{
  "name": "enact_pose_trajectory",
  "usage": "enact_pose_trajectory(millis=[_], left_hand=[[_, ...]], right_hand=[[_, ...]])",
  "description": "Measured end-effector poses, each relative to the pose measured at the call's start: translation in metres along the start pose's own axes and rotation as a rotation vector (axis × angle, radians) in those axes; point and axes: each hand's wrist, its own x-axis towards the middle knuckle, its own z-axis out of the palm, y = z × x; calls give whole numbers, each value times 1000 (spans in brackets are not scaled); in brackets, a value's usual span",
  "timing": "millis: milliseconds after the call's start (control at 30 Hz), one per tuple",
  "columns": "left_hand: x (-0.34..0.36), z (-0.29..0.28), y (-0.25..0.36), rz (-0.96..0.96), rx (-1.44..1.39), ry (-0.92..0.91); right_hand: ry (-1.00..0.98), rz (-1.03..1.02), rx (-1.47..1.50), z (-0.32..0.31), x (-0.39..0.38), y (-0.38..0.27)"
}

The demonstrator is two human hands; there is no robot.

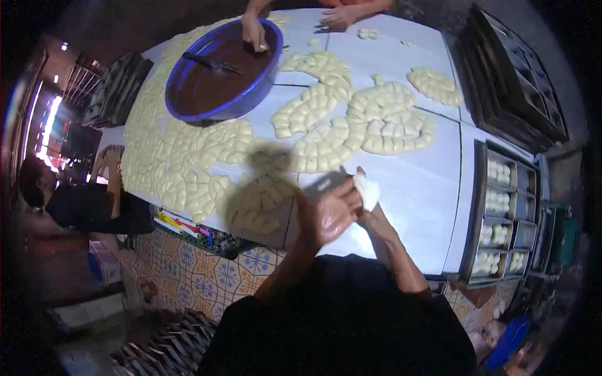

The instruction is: The person shapes dough pieces with chocolate filling by hand and places the formed buns into baking pans.

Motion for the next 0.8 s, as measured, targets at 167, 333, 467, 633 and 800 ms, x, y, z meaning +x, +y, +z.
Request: enact_pose_trajectory(millis=[167,333,467,633,800], left_hand=[[89,27,158,397,882,261],[124,5,368,401,1993,1013],[119,-36,400,-210,2197,860],[150,11,322,-72,2182,977],[111,26,226,512,2568,805]], right_hand=[[20,-76,-8,1,5,-4],[96,-202,24,2,10,14],[126,-101,16,6,9,22],[170,-61,-35,-4,4,24],[283,-69,88,2,15,31]])
